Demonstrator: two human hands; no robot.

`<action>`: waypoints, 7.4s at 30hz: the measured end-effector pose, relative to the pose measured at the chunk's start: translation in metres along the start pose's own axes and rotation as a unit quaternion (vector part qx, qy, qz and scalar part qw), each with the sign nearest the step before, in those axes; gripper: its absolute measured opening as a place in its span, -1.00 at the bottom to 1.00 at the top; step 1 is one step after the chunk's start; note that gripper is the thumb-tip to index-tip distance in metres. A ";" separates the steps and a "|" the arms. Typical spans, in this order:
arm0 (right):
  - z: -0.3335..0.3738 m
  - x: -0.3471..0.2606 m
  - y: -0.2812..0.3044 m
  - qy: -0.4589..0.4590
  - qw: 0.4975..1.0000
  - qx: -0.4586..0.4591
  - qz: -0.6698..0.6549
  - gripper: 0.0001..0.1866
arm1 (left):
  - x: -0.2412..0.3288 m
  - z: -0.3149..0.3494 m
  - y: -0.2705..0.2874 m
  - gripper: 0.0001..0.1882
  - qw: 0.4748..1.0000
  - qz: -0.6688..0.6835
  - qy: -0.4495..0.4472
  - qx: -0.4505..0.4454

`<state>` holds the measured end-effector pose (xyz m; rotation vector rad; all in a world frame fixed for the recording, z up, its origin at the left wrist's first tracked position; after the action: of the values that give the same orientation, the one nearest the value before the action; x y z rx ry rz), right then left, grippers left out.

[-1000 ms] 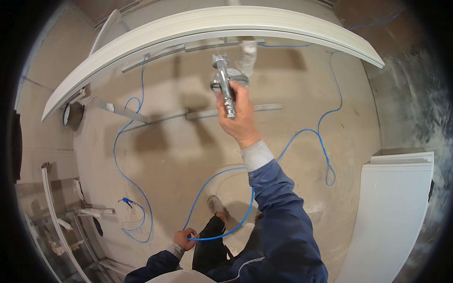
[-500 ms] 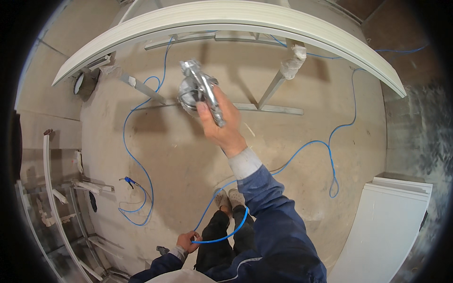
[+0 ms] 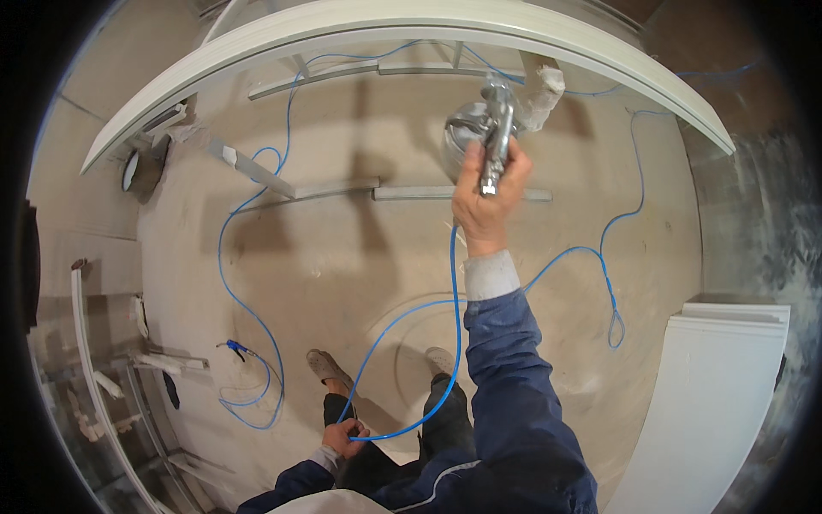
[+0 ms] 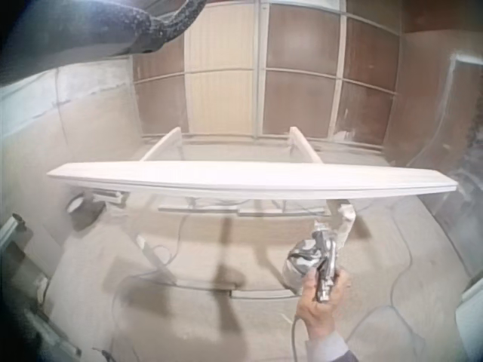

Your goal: The person wipes a long white wooden panel with a cloth, then uses a spray gun to apply paint to both sides of the panel. The person flips the panel over to access the other side and continues spraying.

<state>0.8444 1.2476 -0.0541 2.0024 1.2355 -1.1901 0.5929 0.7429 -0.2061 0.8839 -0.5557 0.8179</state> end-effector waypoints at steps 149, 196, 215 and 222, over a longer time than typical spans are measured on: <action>0.550 -0.324 -1.027 0.249 0.901 -0.343 -0.089 -0.55 | -0.486 0.136 0.534 -0.76 0.934 0.278 0.018 0.224; 0.408 -0.256 -0.802 0.275 0.938 -0.202 0.060 -0.30 | -0.413 0.119 0.460 -0.73 0.976 0.160 0.006 0.147; 0.282 -0.208 -0.571 0.228 0.958 -0.125 0.124 -0.34 | -0.312 0.100 0.400 -0.75 0.989 0.098 -0.077 0.083; 0.234 -0.182 -0.480 0.228 0.957 -0.097 0.151 -0.34 | -0.280 0.087 0.356 -0.73 0.994 0.054 -0.078 0.048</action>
<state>0.2848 1.2095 0.0026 2.2815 1.1375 -0.4536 0.1342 0.6946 -0.2010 1.0189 -0.7113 0.8842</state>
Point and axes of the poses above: each hand's wrist, its own z-axis away from the middle knuckle, its own y-axis out of the back of the hand, x = y × z, the point moved 3 cm from there along -z, towards the middle knuckle, and after that the axes turned 9 degrees about -y, right-handed, at the moved point
